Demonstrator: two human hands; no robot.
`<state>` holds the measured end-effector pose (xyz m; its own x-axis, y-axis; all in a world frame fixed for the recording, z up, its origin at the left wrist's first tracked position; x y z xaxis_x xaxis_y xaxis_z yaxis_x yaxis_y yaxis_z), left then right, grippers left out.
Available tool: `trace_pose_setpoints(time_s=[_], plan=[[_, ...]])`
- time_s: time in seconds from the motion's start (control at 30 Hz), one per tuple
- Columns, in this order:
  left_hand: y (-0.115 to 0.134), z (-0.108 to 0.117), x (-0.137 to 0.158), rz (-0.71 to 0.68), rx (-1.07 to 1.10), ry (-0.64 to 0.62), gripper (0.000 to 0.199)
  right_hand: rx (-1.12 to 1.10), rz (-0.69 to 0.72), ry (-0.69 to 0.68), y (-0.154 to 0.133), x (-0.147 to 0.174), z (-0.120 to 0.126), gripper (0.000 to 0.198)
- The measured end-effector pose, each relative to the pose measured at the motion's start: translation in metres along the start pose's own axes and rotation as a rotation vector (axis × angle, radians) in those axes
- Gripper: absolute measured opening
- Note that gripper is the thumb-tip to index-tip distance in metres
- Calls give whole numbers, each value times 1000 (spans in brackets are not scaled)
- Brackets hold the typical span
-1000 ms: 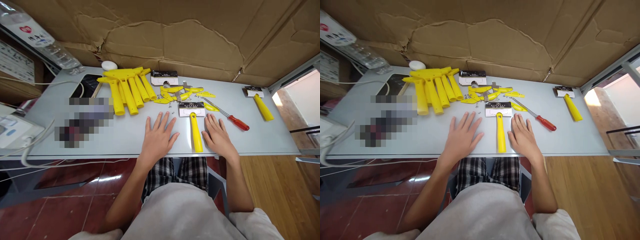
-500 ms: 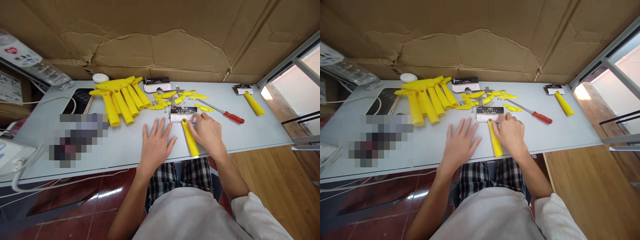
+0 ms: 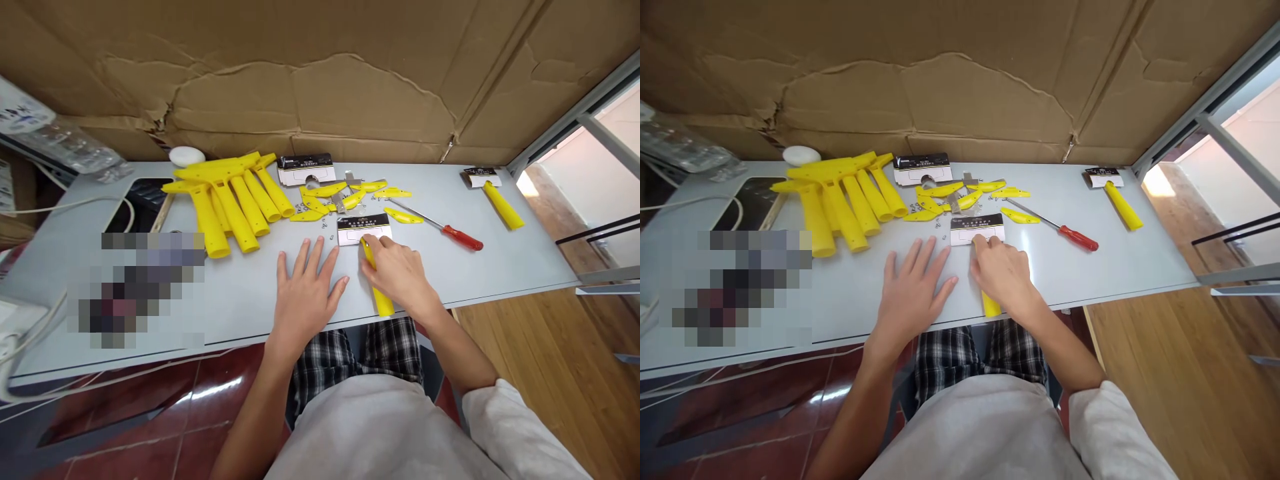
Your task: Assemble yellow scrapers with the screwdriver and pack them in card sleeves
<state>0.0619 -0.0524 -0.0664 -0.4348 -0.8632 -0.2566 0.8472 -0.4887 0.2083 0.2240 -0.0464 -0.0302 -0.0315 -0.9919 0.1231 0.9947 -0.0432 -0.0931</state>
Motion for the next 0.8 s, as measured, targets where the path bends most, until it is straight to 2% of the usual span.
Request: trace_pose_setpoints(time_s=[0.1,0.3,0.4,0.5,0.6,0.67,0.8], plan=[[1,1,0,-6,10,-7,60,-13,-13,-23,12,2,0,49],[-2,0,1,-4,22,10,60,-62,0,41,45,13,8,54],[-2,-1,1,-1,36,10,60,-91,18,79,66,22,25,56],[-2,0,0,1,37,10,60,-81,18,161,92,28,55,56],[-2,0,0,4,28,12,60,-59,-14,275,129,20,88,56],[-1,0,0,-6,22,13,60,-38,-58,320,163,5,102,55],[-2,-1,0,-21,26,18,62,-18,-76,305,237,-43,97,56]])
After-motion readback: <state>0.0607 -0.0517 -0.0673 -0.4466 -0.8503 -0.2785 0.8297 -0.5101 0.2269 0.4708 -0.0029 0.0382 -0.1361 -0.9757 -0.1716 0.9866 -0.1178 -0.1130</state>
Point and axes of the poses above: each hand's wrist, its own x-axis away from the middle knuckle, its own z-axis out of the back of the hand, y = z × x, the point moved 8 cm from there along -x, towards the middle knuckle, and after that the axes turned 5 degrees about y, right-handed, at the moved point
